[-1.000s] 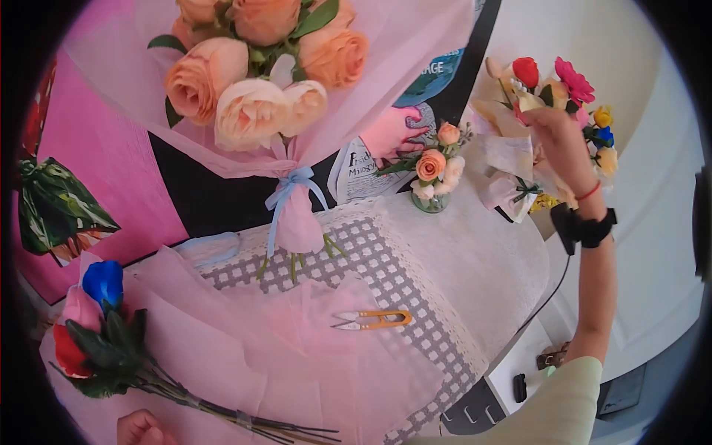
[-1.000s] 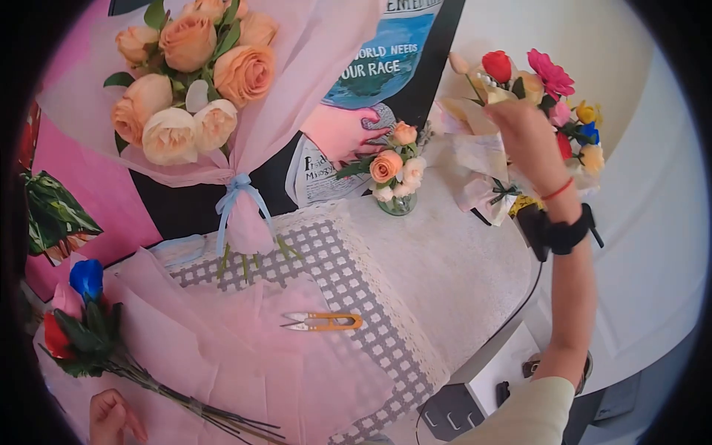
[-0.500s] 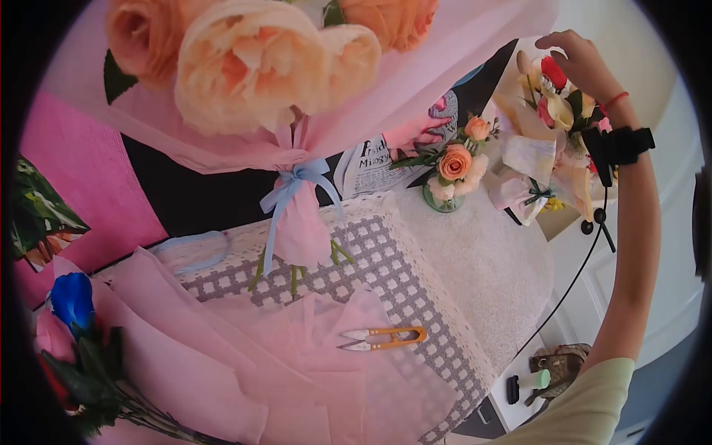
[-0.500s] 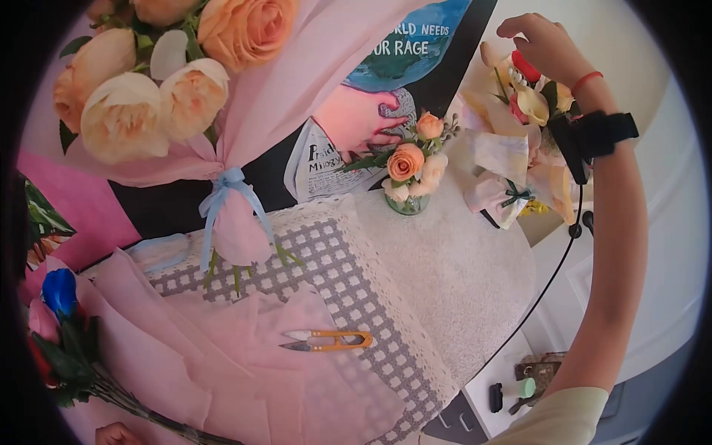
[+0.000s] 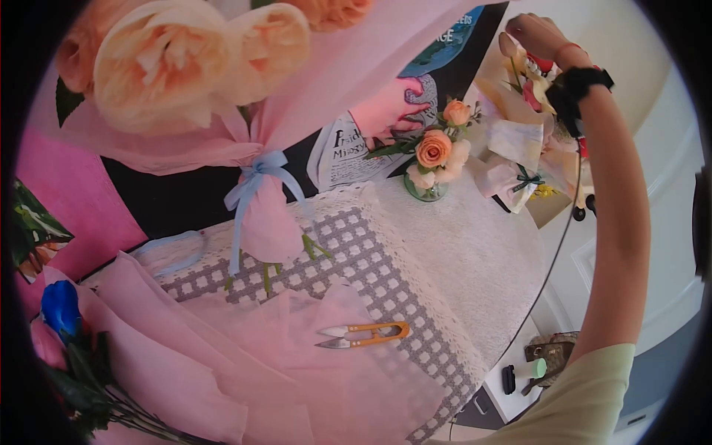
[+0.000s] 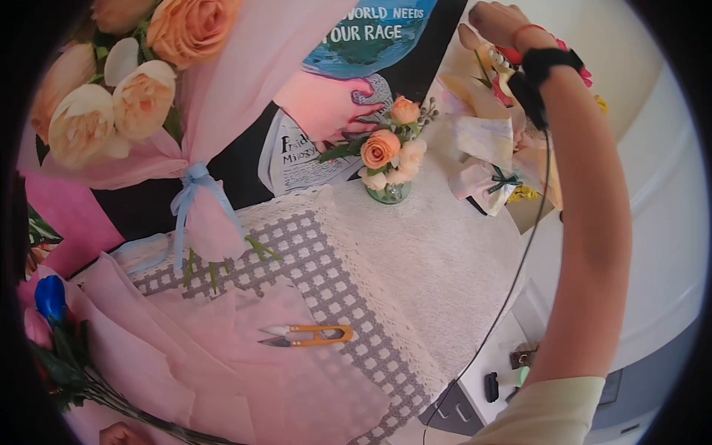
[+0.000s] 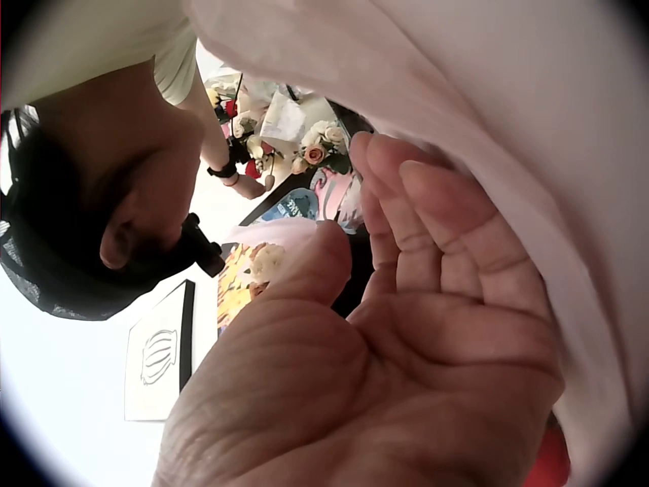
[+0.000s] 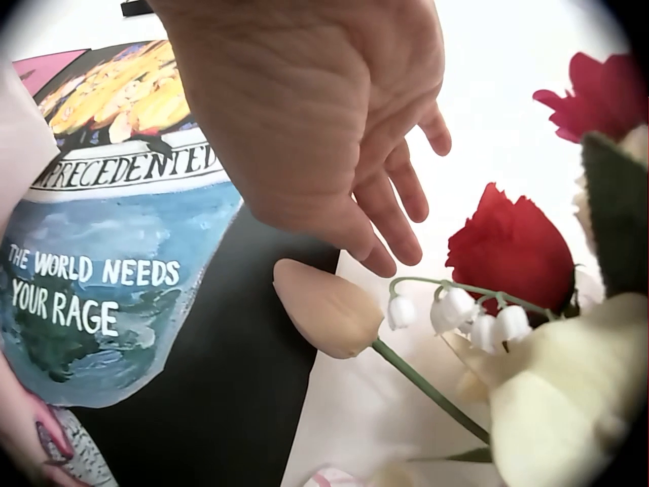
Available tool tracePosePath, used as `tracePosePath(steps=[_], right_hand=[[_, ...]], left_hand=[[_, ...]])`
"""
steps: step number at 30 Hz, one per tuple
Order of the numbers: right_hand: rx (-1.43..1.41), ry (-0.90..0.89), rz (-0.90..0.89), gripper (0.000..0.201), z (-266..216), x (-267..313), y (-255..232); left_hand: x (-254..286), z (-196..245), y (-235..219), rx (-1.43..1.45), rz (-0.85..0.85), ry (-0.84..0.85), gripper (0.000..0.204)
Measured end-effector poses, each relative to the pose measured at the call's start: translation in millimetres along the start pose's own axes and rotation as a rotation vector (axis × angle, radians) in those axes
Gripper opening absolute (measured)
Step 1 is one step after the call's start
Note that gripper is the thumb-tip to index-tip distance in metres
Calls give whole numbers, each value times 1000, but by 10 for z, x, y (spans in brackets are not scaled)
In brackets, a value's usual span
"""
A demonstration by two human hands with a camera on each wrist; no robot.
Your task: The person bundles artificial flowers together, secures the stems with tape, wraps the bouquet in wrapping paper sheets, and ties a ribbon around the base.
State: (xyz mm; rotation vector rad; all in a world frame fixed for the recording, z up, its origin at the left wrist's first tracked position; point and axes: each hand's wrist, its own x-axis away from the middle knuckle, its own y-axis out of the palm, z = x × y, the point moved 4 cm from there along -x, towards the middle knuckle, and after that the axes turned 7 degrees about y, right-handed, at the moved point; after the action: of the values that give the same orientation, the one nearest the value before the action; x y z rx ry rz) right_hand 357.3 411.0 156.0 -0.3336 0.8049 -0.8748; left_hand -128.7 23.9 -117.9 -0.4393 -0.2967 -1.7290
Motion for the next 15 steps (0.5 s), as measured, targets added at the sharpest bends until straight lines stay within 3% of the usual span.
tracePosePath(steps=[1,3,6,10,12,15], right_hand=[[5,1,-3,18,-53,-19,-26],[34,105,-280,17,-210,-99,-8],[92,234,-373,20,-269,-111,-85],[73,364,-290,23,-135,-123,33],[76,401,-407,26,-15,-199,186],[85,361,-430,20,-58,-167,259]], left_hand=[[-18,-5,-9,-1,-4,1,31],[-31,-12,-20,-3,0,7,31],[-38,-2,-48,-12,19,16,31],[-64,-26,-59,-13,24,13,31],[-74,-48,-64,-11,23,7,31],[-59,-63,-43,-13,25,0,30]])
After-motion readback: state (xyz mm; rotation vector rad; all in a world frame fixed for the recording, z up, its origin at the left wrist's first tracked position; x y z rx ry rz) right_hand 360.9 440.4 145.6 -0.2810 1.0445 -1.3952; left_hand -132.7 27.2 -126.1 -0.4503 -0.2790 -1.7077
